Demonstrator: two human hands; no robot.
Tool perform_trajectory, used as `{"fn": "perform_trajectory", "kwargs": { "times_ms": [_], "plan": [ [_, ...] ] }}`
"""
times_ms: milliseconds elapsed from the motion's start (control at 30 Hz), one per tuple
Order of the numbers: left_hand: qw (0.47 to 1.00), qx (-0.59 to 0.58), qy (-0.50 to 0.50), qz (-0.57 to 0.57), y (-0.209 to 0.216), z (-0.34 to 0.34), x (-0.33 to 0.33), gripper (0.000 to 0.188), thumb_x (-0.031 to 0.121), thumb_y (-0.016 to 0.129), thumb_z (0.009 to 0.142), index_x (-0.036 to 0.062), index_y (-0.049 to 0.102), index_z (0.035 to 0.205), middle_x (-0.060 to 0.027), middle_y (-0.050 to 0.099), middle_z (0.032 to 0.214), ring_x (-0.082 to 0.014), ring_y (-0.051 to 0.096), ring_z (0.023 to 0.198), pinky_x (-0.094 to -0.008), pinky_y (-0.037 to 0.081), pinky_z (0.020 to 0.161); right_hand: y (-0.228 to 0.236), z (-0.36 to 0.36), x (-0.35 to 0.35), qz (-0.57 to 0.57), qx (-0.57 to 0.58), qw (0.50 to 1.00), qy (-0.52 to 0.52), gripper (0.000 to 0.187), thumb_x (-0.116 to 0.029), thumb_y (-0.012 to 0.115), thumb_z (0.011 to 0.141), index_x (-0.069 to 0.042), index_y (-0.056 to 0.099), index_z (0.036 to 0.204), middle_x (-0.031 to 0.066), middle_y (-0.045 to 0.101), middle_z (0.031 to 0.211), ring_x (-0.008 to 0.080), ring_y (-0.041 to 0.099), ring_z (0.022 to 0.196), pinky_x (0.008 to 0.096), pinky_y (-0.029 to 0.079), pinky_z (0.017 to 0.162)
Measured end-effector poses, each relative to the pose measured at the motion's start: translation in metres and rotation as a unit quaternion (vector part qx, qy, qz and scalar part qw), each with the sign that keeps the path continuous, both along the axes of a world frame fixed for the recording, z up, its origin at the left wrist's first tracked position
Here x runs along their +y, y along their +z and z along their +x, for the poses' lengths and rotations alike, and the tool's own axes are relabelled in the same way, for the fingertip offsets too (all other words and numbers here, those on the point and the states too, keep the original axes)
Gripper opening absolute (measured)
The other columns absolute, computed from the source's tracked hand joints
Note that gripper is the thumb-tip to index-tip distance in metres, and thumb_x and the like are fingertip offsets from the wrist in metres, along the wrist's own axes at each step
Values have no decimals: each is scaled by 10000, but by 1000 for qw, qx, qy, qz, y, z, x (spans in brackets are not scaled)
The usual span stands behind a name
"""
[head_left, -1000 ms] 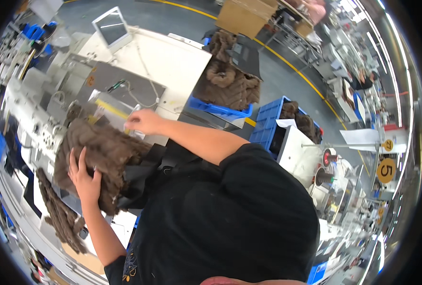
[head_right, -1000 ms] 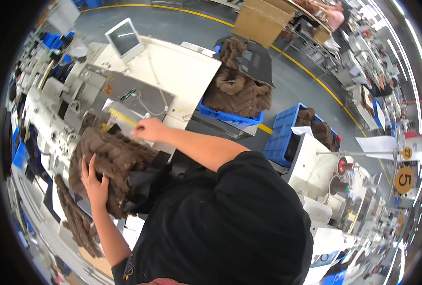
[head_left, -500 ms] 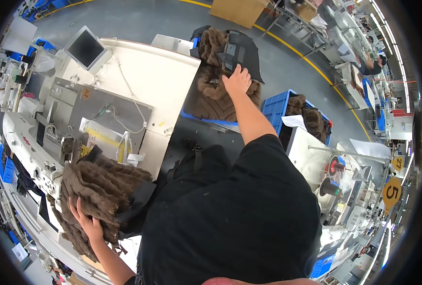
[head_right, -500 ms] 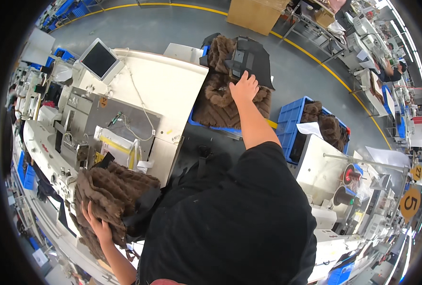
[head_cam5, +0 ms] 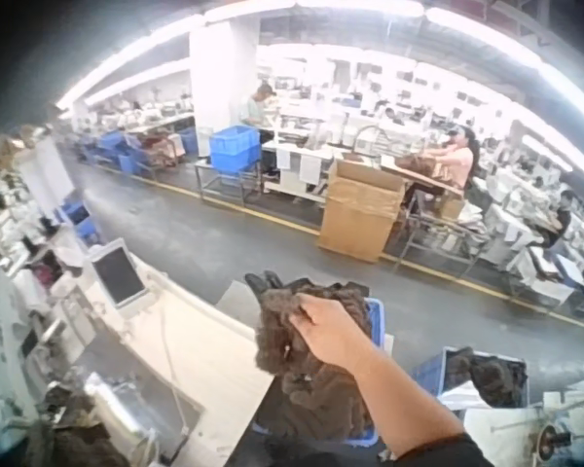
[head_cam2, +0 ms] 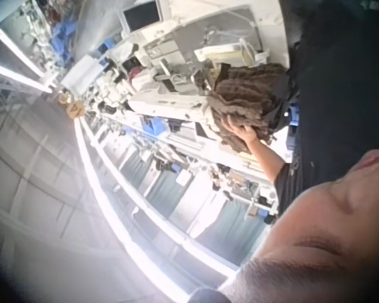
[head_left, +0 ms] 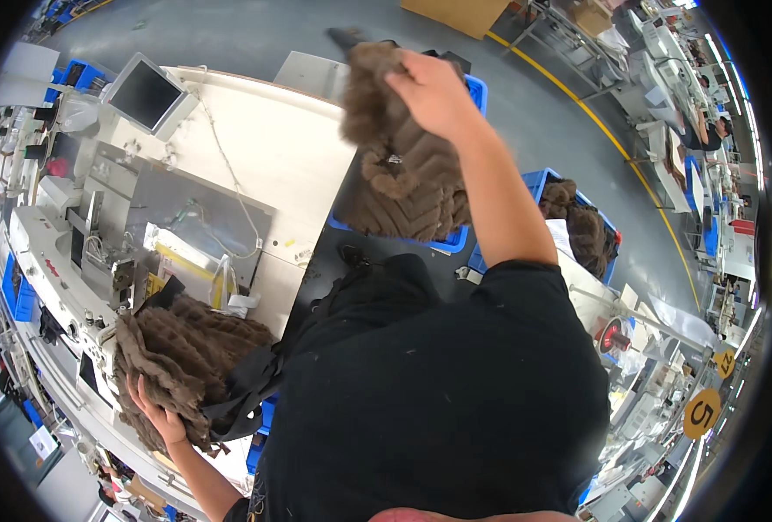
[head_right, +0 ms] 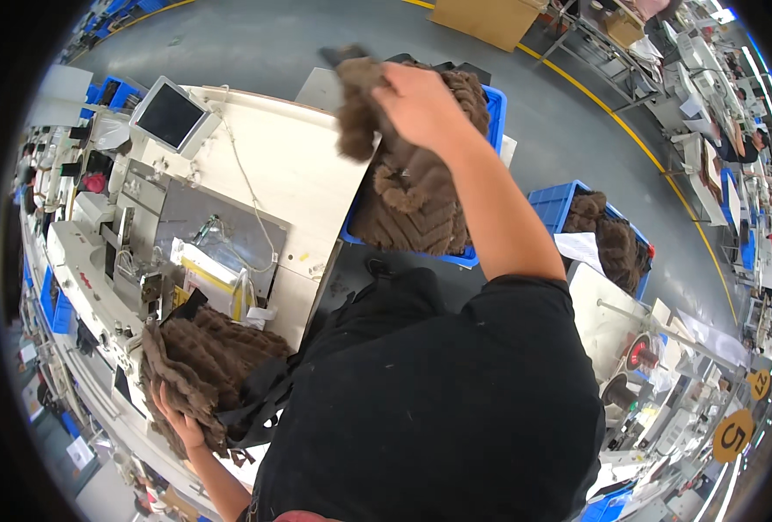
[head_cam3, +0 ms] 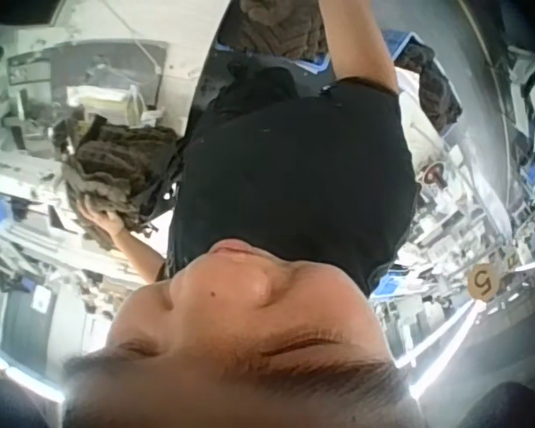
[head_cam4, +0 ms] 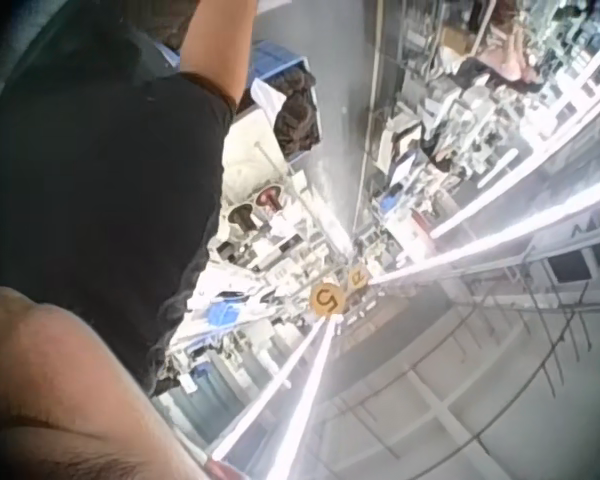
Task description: The recorder is assembling and tagging fur or faux-fur pieces at a sewing and assembly workstation in a factory environment.
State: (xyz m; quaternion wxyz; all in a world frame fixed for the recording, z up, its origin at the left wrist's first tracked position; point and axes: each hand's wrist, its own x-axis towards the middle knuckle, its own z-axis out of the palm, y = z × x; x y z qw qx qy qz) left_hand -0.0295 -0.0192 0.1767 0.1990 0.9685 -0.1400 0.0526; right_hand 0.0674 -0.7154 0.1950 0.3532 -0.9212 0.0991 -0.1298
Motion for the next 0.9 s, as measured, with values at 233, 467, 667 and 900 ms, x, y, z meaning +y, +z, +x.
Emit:
{"fn": "perform_trajectory", "kwargs": {
  "times_ms": [233, 467, 667, 900],
  "plan": [
    [998, 29, 48, 20, 0, 0, -9, 676, 413, 571, 855, 65, 476, 1426, -200, 311, 1557, -399, 299, 1443, -477, 225, 1184, -58, 54, 71, 553, 73, 822, 111, 221, -100, 537, 996, -31, 653, 1171, 23, 688, 1076, 149, 624, 972, 324, 508, 847],
    [997, 20, 51, 46, 0, 4, -10, 780, 625, 484, 890, 66, 464, 1434, -209, 311, 1555, -404, 299, 1444, -490, 228, 1183, -276, 85, 90, 531, 192, 825, 22, 239, -152, 584, 968, -29, 649, 1163, 102, 695, 1096, 246, 644, 1005, 388, 504, 893],
    [998, 5, 44, 39, -4, 2, -4, 721, 565, 498, 906, 83, 463, 1440, -200, 321, 1554, -402, 298, 1442, -502, 223, 1181, -247, 64, 78, 154, 100, 983, -15, 349, -312, 663, 875, -13, 664, 1056, 225, 682, 1050, 401, 628, 1040, 470, 500, 893],
    [997, 15, 57, 44, 0, 0, -8, 715, 503, 502, 890, 64, 451, 1452, -209, 332, 1543, -401, 296, 1438, -498, 201, 1193, -205, -8, -53, -8, 171, 927, -334, 368, -332, 603, 848, -7, 712, 982, 232, 694, 1036, 401, 659, 1005, 474, 516, 910]
  ]
}}
